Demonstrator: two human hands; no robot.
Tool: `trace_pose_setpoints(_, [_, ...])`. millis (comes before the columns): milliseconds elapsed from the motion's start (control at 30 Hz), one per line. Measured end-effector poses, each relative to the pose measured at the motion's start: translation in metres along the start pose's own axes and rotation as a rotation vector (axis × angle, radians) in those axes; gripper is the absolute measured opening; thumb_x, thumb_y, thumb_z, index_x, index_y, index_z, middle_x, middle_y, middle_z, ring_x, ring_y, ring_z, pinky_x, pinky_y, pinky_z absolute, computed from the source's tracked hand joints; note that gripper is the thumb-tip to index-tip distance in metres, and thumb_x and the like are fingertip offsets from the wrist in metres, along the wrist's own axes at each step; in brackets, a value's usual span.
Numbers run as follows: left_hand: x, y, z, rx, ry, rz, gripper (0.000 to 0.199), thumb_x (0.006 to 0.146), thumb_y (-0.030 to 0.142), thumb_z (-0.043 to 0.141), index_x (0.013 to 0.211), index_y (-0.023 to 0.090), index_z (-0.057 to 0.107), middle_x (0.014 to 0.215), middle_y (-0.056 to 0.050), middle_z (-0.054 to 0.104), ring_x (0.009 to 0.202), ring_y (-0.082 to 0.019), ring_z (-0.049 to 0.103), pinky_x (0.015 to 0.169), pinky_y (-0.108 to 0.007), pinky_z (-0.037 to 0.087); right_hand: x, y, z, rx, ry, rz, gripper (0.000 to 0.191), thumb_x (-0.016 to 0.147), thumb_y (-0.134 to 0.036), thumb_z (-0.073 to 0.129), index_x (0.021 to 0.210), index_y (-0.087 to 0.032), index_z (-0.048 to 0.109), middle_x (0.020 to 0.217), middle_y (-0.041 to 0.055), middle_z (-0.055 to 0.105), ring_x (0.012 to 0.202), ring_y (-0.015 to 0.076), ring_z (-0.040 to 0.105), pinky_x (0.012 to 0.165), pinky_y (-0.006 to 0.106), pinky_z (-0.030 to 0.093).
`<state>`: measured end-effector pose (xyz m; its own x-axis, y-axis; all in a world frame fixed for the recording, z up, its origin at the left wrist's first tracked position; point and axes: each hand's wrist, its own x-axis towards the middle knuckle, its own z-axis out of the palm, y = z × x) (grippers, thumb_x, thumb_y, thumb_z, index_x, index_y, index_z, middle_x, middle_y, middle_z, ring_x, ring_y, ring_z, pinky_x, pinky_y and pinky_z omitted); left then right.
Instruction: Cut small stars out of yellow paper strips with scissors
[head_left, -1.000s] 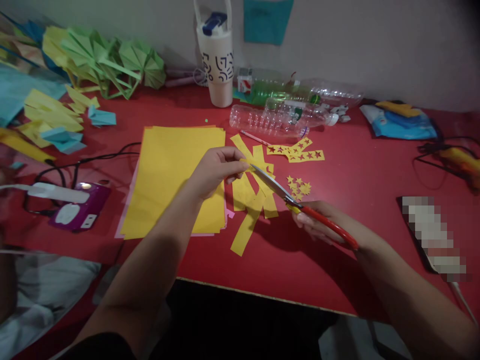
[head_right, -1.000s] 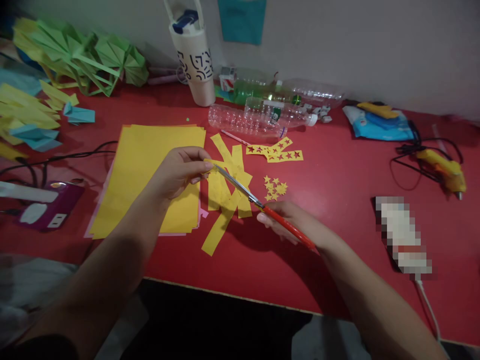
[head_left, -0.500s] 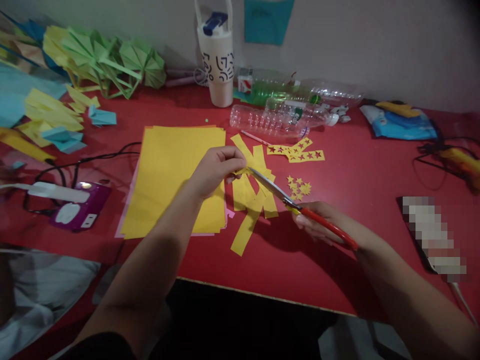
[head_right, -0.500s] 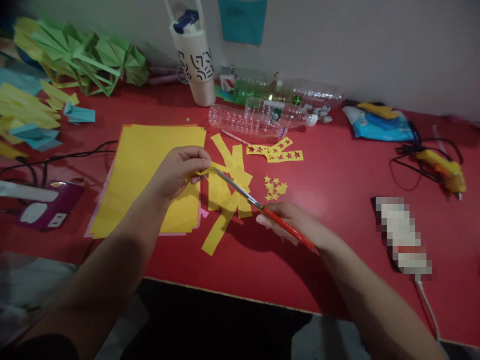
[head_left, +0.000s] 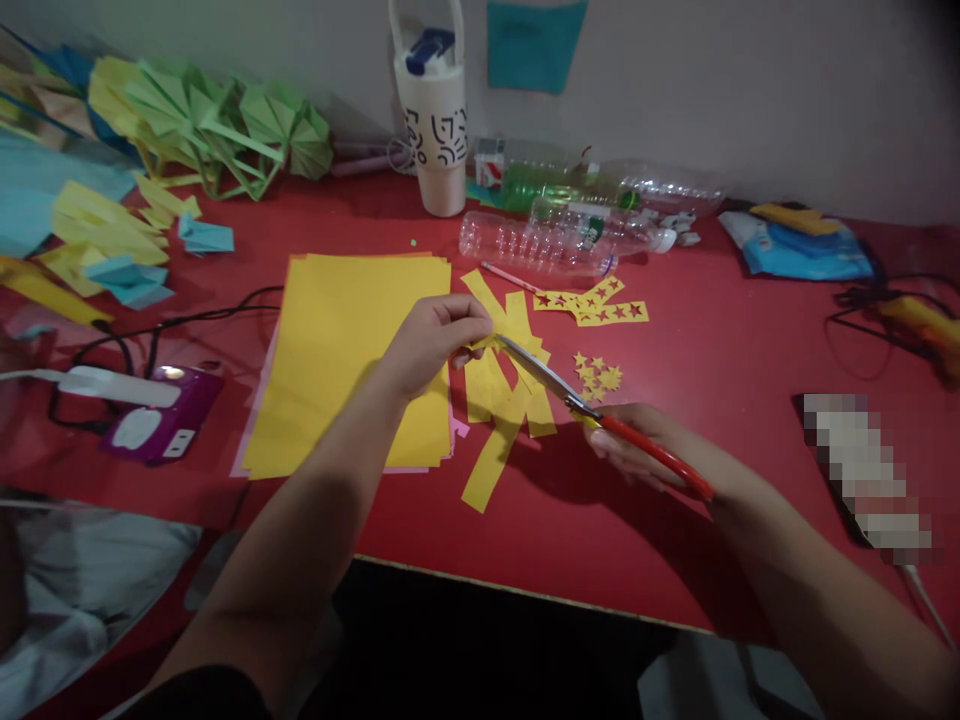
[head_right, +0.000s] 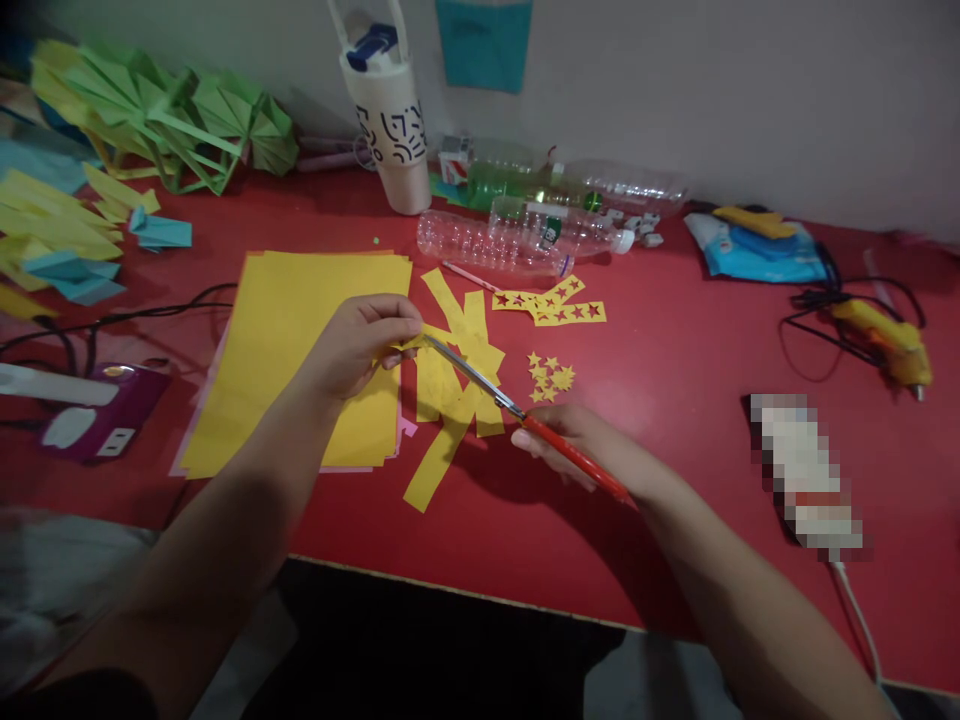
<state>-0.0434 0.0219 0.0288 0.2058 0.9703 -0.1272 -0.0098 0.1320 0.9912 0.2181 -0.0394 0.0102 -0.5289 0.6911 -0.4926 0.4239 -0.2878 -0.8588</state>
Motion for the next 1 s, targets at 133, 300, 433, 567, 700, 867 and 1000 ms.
trace_pose_setpoints(133, [0.0,0.0,0.0,-0.005,0.0,-0.01,0.01,0.064,0.018,0.063,0.057,0.016,0.057,0.05,0.003,0.049,0.044,-0.005,0.044,0.039,-0.018,0.031,0.0,0.001,-0.001,0.006,-0.008,-0.002,0.053,0.078,-0.071,0.063,0.066,-0.021,0.047,0.044,-0.0079,0.042,0.032,0.0059,0.036,0.03,0.019,0.026])
trace_pose_setpoints(300, [0.0,0.001,0.001,-0.017,0.005,-0.022,0.009,0.064,0.018,0.063,0.057,0.017,0.057,0.05,0.003,0.049,0.043,-0.005,0.043,0.039,-0.018,0.03,0.001,0.002,-0.001,0.005,-0.005,-0.013,0.056,0.079,-0.073,0.061,0.065,-0.021,0.047,0.042,-0.0085,0.041,0.032,0.0053,0.035,0.032,0.019,0.028])
trace_pose_setpoints(433, [-0.001,0.001,0.0,-0.022,-0.004,-0.021,0.01,0.063,0.018,0.064,0.057,0.016,0.056,0.05,0.003,0.049,0.043,-0.004,0.042,0.039,-0.018,0.029,0.002,0.002,-0.002,0.034,-0.005,-0.014,0.057,0.077,-0.075,0.061,0.067,-0.021,0.048,0.041,-0.0102,0.039,0.03,0.0049,0.033,0.032,0.019,0.029])
trace_pose_setpoints(567, [0.0,-0.003,0.0,-0.034,-0.024,0.021,0.011,0.063,0.019,0.067,0.059,0.016,0.058,0.05,0.004,0.049,0.043,-0.004,0.04,0.04,-0.019,0.03,0.003,0.004,-0.002,0.038,-0.015,-0.035,0.058,0.078,-0.078,0.058,0.068,-0.021,0.048,0.04,-0.0113,0.037,0.029,0.005,0.033,0.032,0.021,0.032])
trace_pose_setpoints(700, [0.001,-0.01,0.001,-0.053,-0.03,0.086,0.014,0.066,0.023,0.07,0.061,0.017,0.059,0.053,0.004,0.052,0.046,-0.005,0.043,0.044,-0.019,0.035,0.003,0.005,-0.001,0.008,0.016,-0.109,0.055,0.084,-0.074,0.054,0.071,-0.021,0.05,0.043,-0.0106,0.038,0.03,0.0053,0.035,0.036,0.022,0.038])
trace_pose_setpoints(867, [0.001,-0.016,0.006,-0.045,0.004,0.147,0.014,0.068,0.027,0.071,0.065,0.018,0.061,0.055,0.004,0.053,0.048,-0.006,0.045,0.046,-0.02,0.037,0.004,0.005,0.003,-0.003,0.019,-0.161,0.054,0.085,-0.074,0.053,0.072,-0.021,0.051,0.042,-0.0105,0.039,0.03,0.0058,0.037,0.041,0.023,0.045])
trace_pose_setpoints(1000, [0.0,-0.016,0.01,-0.076,0.041,0.154,0.014,0.066,0.027,0.071,0.065,0.018,0.06,0.058,0.004,0.053,0.05,-0.006,0.045,0.049,-0.02,0.037,0.007,0.007,0.007,0.047,0.012,-0.15,0.054,0.084,-0.074,0.053,0.074,-0.021,0.051,0.042,-0.0101,0.041,0.031,0.0062,0.039,0.041,0.023,0.044])
